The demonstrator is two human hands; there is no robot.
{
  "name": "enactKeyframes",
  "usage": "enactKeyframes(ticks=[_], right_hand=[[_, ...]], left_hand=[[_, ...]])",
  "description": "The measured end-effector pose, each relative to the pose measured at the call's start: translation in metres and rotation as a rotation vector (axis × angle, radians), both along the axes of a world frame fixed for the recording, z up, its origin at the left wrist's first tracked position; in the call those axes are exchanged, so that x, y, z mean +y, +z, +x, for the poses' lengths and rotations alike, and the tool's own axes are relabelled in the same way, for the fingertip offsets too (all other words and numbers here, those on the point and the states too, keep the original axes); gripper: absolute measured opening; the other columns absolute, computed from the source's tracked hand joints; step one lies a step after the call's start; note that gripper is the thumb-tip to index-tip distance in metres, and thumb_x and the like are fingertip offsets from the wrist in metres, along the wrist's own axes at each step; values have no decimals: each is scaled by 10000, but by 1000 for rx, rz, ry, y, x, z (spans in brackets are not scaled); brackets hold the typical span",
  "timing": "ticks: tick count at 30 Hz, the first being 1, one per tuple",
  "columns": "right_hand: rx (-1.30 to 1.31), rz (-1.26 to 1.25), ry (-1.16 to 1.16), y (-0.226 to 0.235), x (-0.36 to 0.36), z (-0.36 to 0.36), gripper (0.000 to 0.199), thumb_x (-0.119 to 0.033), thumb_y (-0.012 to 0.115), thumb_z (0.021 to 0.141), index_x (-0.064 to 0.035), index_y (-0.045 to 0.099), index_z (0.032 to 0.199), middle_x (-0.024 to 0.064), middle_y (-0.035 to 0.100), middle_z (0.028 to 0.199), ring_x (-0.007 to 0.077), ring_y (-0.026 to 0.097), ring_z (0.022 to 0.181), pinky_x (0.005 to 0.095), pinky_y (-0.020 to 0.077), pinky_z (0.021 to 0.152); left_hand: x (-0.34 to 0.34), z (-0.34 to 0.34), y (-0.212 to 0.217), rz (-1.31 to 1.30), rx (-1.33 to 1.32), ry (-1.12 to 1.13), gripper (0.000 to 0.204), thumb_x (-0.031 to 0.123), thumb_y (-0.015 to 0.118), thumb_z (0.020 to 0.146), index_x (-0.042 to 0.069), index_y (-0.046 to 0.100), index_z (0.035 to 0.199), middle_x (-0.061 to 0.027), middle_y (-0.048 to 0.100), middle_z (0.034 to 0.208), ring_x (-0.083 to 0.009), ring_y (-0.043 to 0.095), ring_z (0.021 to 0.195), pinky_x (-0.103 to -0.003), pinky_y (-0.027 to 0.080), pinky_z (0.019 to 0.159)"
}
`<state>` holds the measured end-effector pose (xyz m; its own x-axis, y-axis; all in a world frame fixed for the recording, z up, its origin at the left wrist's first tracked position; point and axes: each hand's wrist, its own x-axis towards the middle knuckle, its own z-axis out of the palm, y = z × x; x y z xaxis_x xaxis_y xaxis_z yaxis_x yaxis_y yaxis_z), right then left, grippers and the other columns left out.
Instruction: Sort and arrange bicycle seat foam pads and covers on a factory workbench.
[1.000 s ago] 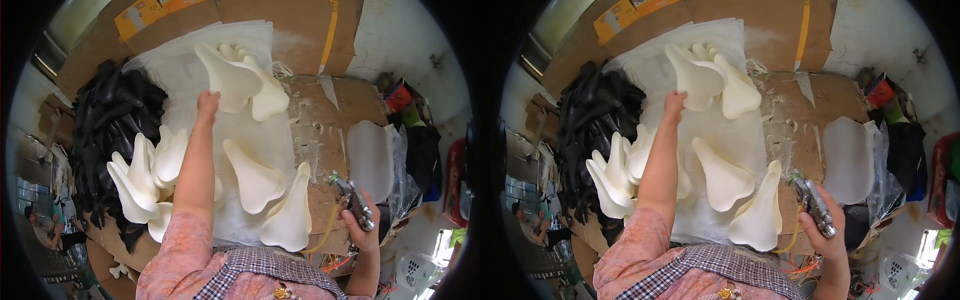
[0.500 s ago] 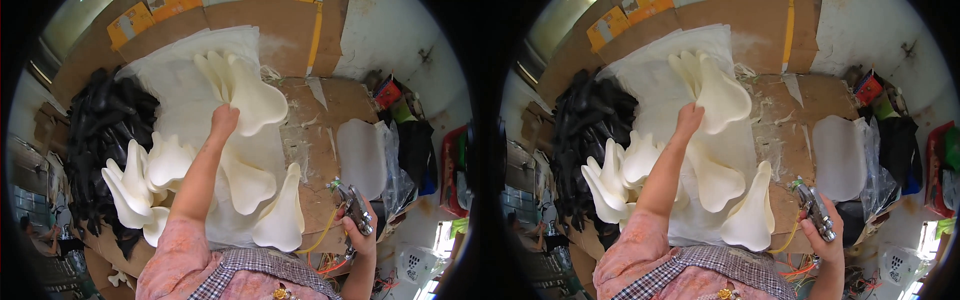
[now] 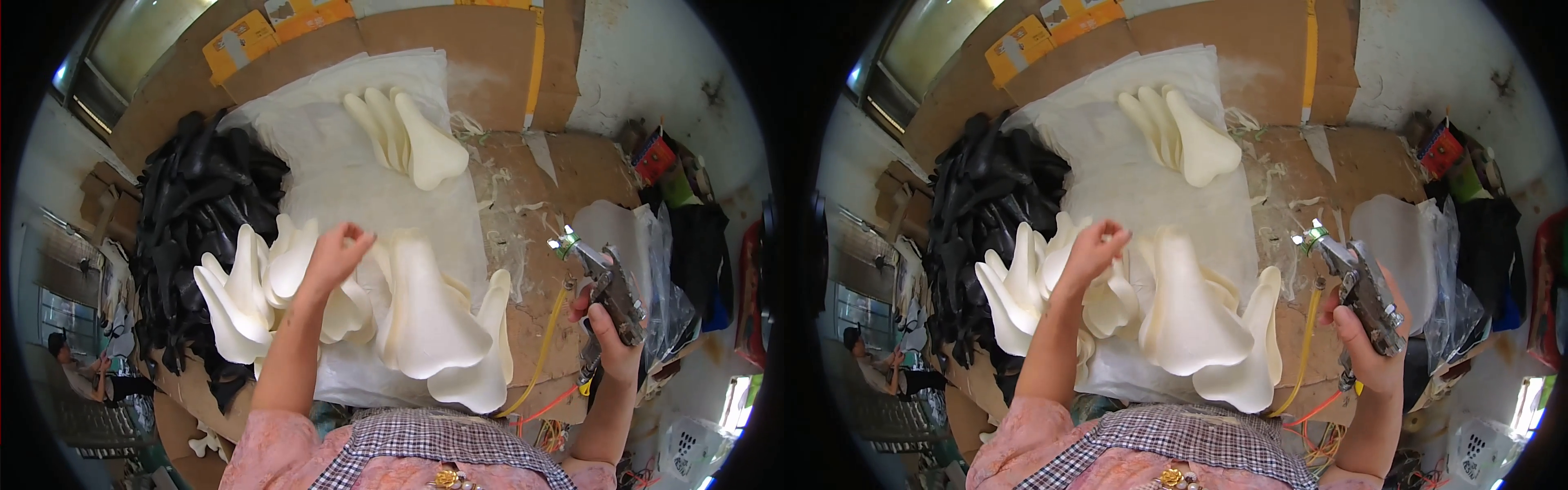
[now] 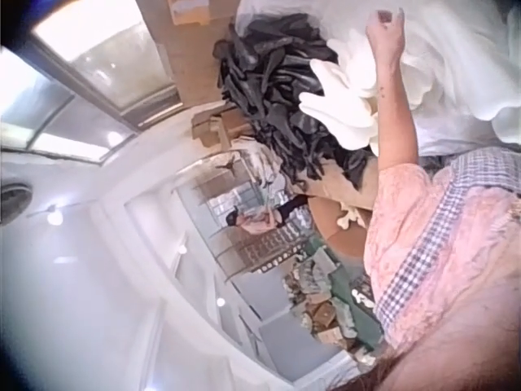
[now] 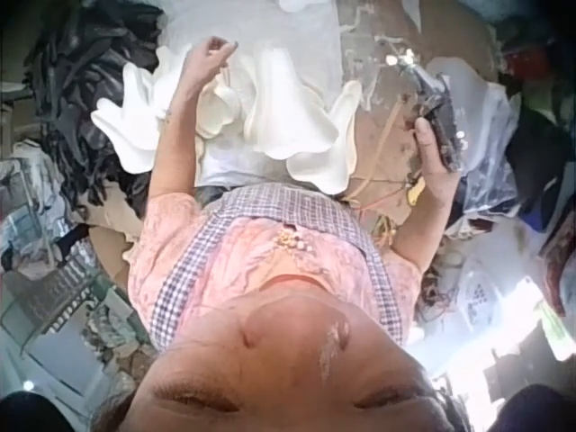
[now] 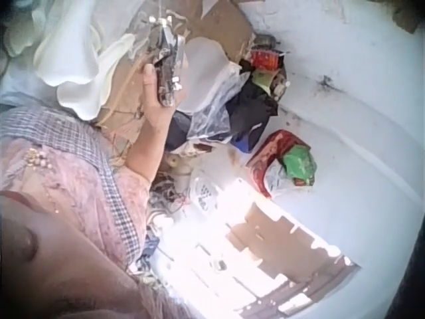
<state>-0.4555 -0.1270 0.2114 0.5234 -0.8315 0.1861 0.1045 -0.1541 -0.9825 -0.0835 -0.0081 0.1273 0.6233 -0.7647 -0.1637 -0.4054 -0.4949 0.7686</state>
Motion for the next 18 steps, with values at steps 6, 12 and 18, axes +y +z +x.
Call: enactKeyframes(ticks=[6,12,18], right_hand=[[185,45,71,-28,-6,-15,509,-102,628,805,51,446,1255,76,599,858,138,580,729,272,488,679],[84,144,68,-26,-3,-23,578,-120,666,804,62,414,1291,107,608,931,168,598,831,314,507,777],[244,178,103,-49,-31,8,547,-117,657,805,44,437,1279,77,606,890,119,589,775,276,522,686]], left_hand=[[-183,93,-86,80,-115,42,377,305,648,764,-16,641,961,-193,656,948,-336,626,920,-400,494,801],[-250,81,-137,74,-313,286,264,179,640,771,-33,601,924,-211,643,975,-375,606,992,-420,493,853],[-215,121,-78,-100,-260,120,149,16,569,723,8,580,871,-169,651,796,-303,644,732,-363,513,652]])
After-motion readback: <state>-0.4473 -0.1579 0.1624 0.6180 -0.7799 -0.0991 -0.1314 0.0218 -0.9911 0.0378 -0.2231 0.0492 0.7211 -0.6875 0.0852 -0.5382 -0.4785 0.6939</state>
